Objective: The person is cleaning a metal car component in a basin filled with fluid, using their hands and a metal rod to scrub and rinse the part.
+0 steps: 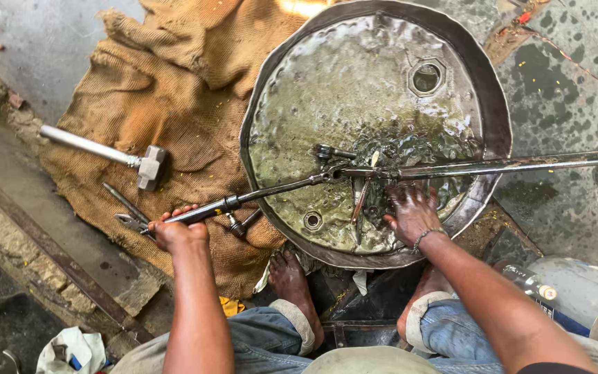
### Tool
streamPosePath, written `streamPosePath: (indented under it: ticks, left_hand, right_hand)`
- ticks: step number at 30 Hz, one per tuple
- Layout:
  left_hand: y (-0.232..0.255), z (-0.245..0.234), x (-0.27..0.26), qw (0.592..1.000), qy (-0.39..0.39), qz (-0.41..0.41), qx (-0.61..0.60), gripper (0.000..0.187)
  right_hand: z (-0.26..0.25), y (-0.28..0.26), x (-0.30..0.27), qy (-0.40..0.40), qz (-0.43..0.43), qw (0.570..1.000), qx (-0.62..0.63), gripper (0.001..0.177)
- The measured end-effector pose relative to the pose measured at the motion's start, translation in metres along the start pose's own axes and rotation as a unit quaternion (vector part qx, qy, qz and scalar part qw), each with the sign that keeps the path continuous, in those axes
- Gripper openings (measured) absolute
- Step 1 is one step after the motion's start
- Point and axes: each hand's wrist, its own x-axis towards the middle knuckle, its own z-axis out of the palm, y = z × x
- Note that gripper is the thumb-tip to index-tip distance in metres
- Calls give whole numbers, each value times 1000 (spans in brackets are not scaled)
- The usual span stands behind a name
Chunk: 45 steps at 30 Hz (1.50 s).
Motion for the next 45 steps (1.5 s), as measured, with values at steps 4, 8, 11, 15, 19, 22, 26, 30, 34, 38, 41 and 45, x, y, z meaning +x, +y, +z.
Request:
streamPosePath:
  ticks: [4,8,11,15,19,22,26,30,34,38,41,45]
  left_hand:
    - [-1,4,-14,998,51,30,11,47]
    - [14,26,-52,998,-24,51,-23,51]
    - [30,41,-83,992,-92,86,-28,52]
    - [66,58,-109,978,-185,80,-56,56]
    - [78,65,-122,975,-203,64,-65,52]
    - [68,66,-125,976,-194,63,-76,53]
    - [66,60,-134,973,-205,73,-78,49]
    - [68,61,-158,973,-193,73,-99,41]
    - [65,65,-177,971,-179,133,-83,38]
    - [58,70,-185,966,-187,147,-102,34]
    - [48,73,-182,969,-183,112,-125,29]
    - [42,77,-174,955,-218,124,-159,27]
  right_hand:
    - [27,-3,19,31,48,991,118,67]
    - [80,-2,54,189,13,972,139,63]
    - [93,-9,80,250,46,958,132,70]
    - [89,-14,90,184,32,957,222,54]
    - [69,5,64,22,114,787,606,33]
    - [64,4,34,-56,-29,384,921,20]
    - [23,-6,-6,-60,-70,277,956,17]
    - [-8,-13,-20,-34,-130,245,960,13]
    - [-18,-3,-20,-37,-193,117,974,24]
    - [-69,-6,-47,15,-166,317,934,29]
    - [-102,-21,-55,54,-117,471,873,27]
    - [-128,-36,-43,163,-53,666,726,19]
